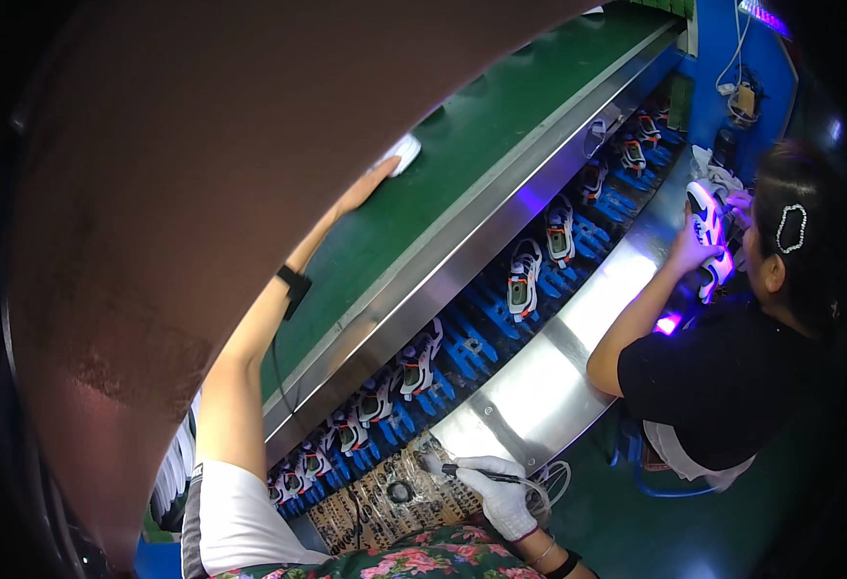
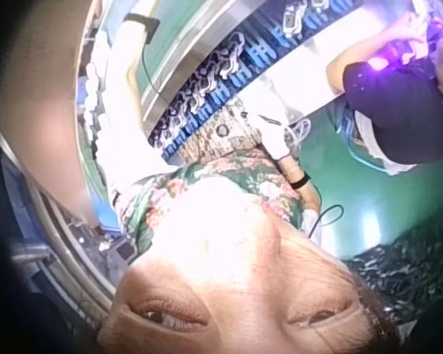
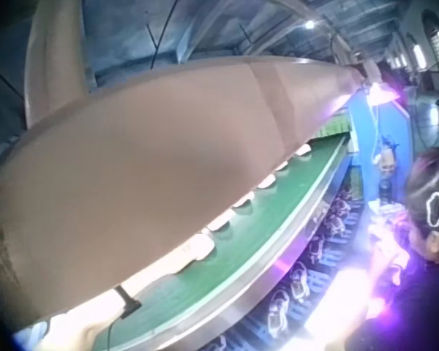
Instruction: Apply glue to the bottom of a white shoe sole using a brush on a manufacturing line.
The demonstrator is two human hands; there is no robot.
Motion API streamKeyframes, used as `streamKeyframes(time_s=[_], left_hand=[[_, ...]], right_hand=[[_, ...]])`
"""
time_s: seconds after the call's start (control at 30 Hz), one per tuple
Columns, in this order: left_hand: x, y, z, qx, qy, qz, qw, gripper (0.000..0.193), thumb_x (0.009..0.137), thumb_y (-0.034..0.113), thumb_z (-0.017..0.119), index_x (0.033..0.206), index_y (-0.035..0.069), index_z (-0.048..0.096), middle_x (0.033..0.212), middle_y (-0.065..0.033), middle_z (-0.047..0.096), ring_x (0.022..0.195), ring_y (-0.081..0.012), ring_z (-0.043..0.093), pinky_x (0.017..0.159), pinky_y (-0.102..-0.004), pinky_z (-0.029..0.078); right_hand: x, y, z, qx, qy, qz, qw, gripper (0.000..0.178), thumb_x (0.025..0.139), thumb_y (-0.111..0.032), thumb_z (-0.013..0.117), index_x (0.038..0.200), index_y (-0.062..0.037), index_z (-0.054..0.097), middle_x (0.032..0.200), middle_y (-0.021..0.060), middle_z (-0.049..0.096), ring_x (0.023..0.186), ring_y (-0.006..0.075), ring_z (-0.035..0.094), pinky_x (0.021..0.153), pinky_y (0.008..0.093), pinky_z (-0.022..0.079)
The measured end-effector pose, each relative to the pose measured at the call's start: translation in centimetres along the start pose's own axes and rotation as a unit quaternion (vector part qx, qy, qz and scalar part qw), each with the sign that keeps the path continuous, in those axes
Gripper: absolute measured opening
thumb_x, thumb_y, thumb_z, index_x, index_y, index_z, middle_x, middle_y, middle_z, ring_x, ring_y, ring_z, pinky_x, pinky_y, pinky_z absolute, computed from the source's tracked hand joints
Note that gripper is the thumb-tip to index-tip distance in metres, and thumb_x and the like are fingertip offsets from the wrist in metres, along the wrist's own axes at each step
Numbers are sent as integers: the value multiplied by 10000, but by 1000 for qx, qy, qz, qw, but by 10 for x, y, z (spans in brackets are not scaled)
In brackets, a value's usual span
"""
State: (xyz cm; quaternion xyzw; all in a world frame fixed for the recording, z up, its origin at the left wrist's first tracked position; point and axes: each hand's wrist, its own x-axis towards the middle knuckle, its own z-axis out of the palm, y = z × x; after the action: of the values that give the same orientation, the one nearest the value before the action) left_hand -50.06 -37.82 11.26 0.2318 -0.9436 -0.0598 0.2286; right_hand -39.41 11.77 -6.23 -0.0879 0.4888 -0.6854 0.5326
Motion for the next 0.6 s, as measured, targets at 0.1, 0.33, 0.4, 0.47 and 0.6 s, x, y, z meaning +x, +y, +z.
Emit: streamKeyframes(time_s=[0.1,0.33,0.4,0.47,0.6], left_hand=[[-49,5,-38,51,-23,11,998,366,912,433,683,902,73,620,899,-144,527,798,-274,550,696,-392,426],[-19,-41,-121,125,-271,-194,935,433,932,449,667,853,23,669,848,-87,612,753,-204,558,672,-342,425],[28,-54,-103,-88,-191,-129,969,440,932,417,669,1101,11,667,1072,-133,646,870,-228,594,733,-361,472],[60,-64,-48,-25,-142,-48,988,503,926,391,672,1245,11,585,1228,-166,589,1018,-268,581,839,-375,479],[103,-143,-25,192,-120,-2,974,933,829,250,715,1568,16,197,1611,-247,230,1506,-354,215,1232,-387,200]], right_hand=[[7,-9,7,-1,-21,12,1000,178,846,-39,754,1010,30,752,955,84,754,864,112,678,823,238,538],[8,-17,12,-25,-43,6,999,149,846,-13,726,979,46,754,936,99,755,868,139,688,820,254,530],[11,-13,5,-35,-23,0,999,143,849,-17,727,976,46,749,940,96,752,866,136,686,820,256,530],[17,-7,-5,-21,-8,0,1000,120,849,-16,732,950,45,749,936,90,750,863,130,681,810,254,529],[22,11,-13,-43,-47,-23,998,266,858,-29,732,1117,25,706,1039,103,729,913,147,662,838,258,517]])
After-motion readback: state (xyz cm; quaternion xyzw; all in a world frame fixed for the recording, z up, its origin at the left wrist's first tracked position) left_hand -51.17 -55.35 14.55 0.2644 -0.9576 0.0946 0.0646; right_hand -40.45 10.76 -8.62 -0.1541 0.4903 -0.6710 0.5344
